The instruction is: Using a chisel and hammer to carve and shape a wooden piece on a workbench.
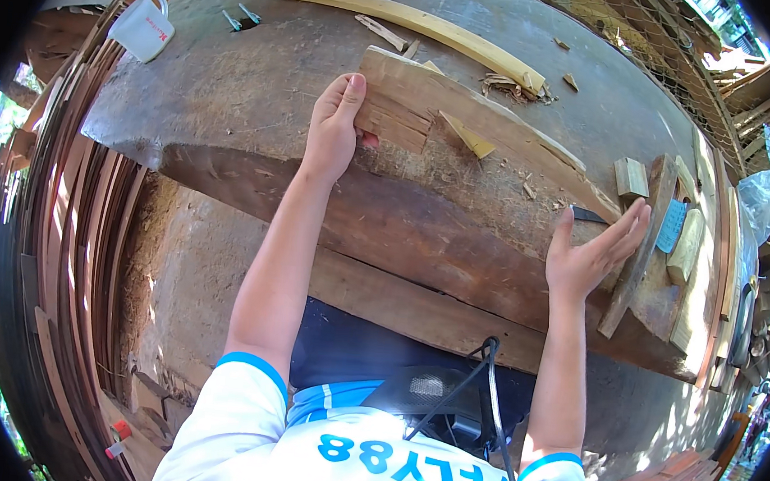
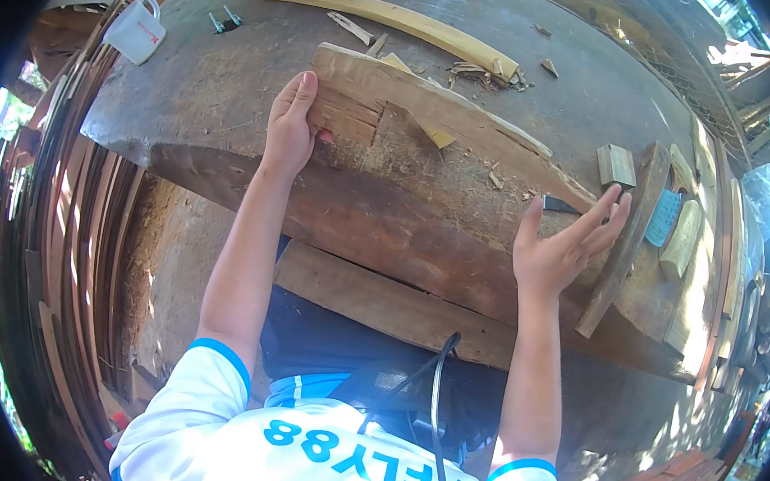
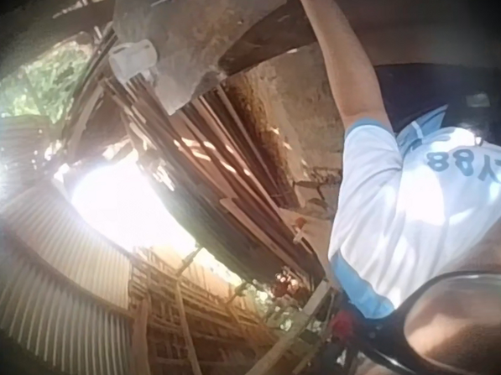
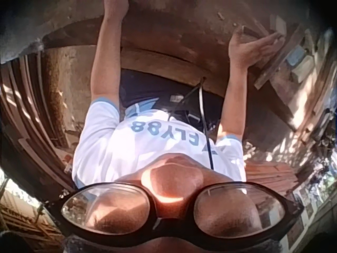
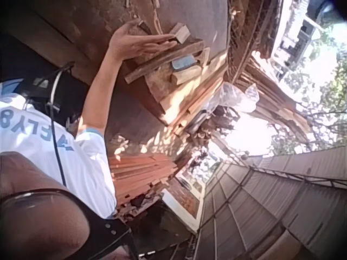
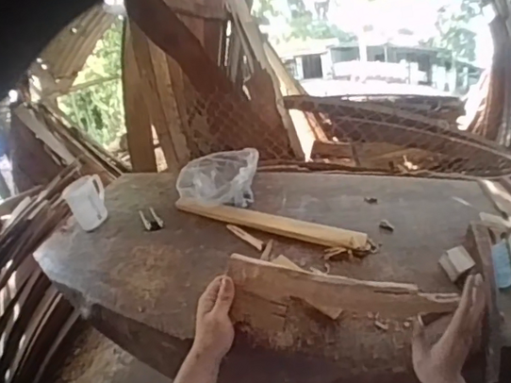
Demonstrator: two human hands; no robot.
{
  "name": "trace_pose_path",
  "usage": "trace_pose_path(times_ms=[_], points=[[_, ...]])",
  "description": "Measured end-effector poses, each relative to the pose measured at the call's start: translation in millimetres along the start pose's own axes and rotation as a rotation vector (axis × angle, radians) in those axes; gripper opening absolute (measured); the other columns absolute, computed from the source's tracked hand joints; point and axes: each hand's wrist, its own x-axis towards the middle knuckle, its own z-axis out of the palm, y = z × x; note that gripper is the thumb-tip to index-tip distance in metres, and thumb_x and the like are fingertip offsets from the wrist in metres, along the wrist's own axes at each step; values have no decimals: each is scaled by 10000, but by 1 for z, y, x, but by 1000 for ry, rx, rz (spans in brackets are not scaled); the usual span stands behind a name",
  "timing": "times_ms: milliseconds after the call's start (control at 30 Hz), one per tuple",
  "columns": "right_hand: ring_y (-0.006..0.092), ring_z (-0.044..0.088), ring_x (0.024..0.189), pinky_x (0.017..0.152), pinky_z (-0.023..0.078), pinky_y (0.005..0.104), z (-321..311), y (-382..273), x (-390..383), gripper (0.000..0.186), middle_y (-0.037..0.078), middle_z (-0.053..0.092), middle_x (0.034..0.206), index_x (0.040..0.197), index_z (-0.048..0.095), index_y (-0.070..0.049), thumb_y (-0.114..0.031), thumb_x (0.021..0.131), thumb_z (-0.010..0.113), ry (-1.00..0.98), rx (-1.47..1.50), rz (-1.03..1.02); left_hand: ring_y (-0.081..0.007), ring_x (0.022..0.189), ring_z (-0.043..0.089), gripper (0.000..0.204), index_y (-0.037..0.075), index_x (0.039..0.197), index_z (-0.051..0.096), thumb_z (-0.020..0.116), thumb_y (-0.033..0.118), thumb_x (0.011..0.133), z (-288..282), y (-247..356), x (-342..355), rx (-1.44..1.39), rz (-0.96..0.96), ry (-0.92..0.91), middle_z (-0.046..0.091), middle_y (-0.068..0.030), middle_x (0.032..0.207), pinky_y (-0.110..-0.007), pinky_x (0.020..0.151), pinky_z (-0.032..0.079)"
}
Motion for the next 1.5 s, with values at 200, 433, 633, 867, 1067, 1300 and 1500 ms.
trace_pose_path(times_ms=[200, 433, 633, 867, 1067, 1300, 1500], points=[[413, 282, 1489, 1201, 247, 552, -3, 6, -5, 854, 266, 344, 1562, 1603, 245, 12, -316, 960, 701, 213, 39, -37, -67, 650, 608, 420, 55, 1137, 613, 472, 450, 1107, 11, 2, -1, -13, 15, 130, 656, -11, 857, -221, 529, 496], [347, 589, 1066, 1010, 435, 475, -3, -64, 12, 657, 185, 611, 1233, 1463, 421, 66, -177, 917, 693, -227, 661, -161, -95, 800, 618, 400, 69, 1151, 593, 429, 433, 1125, 86, -6, -32, -209, 84, 107, 648, -31, 981, -265, 630, 508], [431, 636, 1052, 886, 534, 469, 28, -97, 79, 834, 291, 584, 1233, 1433, 339, 119, -178, 802, 796, -607, 791, 140, -180, 823, 675, 389, -29, 1265, 491, 478, 331, 1119, 102, -12, -9, 221, 180, -19, 664, -133, 979, -337, 663, 532], [468, 671, 1021, 836, 554, 495, 71, -69, 53, 760, 295, 661, 1118, 1359, 382, 84, -163, 772, 796, -329, 805, 153, -547, 992, 647, 407, -40, 1279, 447, 555, 288, 1063, 112, -23, -7, 646, 444, -102, 668, -349, 1060, -551, 802, 522], [491, 677, 953, 793, 561, 524, 69, -71, 49, 758, 325, 669, 1047, 1312, 390, 104, -202, 759, 808, -348, 636, 123, -534, 981, 659, 411, -52, 1282, 431, 527, 290, 1077, 111, -22, -11, 709, 426, -98, 671, -344, 1049, -539, 814, 520], [480, 686, 935, 783, 565, 513, 72, -72, 47, 748, 317, 676, 1006, 1270, 417, 120, -231, 747, 821, -319, 622, 118, -543, 983, 656, 402, -54, 1281, 422, 531, 269, 1069, 107, -20, -9, 703, 446, -112, 673, -337, 1065, -545, 809, 527], [484, 670, 1001, 833, 549, 506, 71, -70, 46, 760, 315, 672, 1069, 1291, 431, 98, -241, 741, 830, -365, 668, 163, -511, 1000, 677, 395, -61, 1297, 418, 546, 213, 1042, 108, -19, -11, 672, 429, -128, 676, -343, 1077, -524, 837, 533]])
